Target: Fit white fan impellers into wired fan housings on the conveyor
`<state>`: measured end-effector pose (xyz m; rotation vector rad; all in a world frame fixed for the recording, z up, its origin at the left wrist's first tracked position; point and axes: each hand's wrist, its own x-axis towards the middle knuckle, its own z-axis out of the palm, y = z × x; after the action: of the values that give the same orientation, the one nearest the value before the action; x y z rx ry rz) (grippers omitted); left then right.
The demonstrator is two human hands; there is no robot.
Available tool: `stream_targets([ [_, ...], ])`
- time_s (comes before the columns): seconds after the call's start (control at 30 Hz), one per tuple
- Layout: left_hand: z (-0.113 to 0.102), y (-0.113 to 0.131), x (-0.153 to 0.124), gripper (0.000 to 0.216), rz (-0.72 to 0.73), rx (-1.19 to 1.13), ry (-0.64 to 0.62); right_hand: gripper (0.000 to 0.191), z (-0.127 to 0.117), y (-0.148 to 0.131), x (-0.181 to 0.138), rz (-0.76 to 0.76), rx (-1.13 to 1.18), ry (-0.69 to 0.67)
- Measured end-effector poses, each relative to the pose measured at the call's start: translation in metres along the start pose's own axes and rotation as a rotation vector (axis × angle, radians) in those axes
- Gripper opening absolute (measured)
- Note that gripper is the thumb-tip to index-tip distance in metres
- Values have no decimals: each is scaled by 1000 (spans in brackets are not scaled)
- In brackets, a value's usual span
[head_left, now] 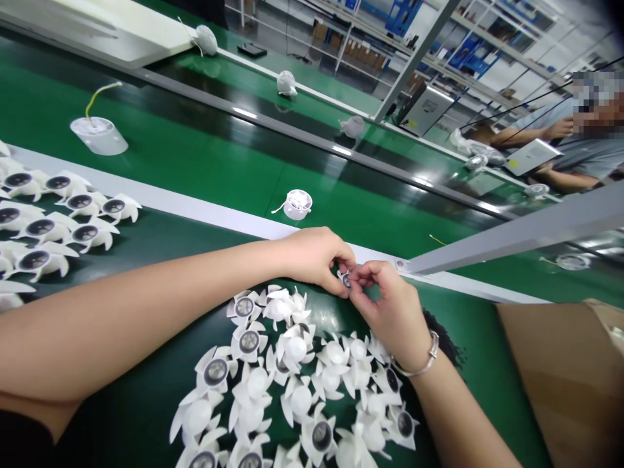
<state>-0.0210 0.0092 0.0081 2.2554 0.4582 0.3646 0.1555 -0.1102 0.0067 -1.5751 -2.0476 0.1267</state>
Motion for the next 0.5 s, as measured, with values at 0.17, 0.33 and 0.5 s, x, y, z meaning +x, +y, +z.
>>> stream_targets([
  [0.17, 0, 0, 0, 34, -29, -18, 6, 7, -7, 0, -1, -149, -104, -39],
  [0.33, 2, -2, 1, 36, -36, -24, 9, 18, -14, -11, 1, -394, -257, -139],
  [0.5, 2, -1, 0, 37, -48, -33, 17, 20, -46, 23, -19, -277, -330, 70],
])
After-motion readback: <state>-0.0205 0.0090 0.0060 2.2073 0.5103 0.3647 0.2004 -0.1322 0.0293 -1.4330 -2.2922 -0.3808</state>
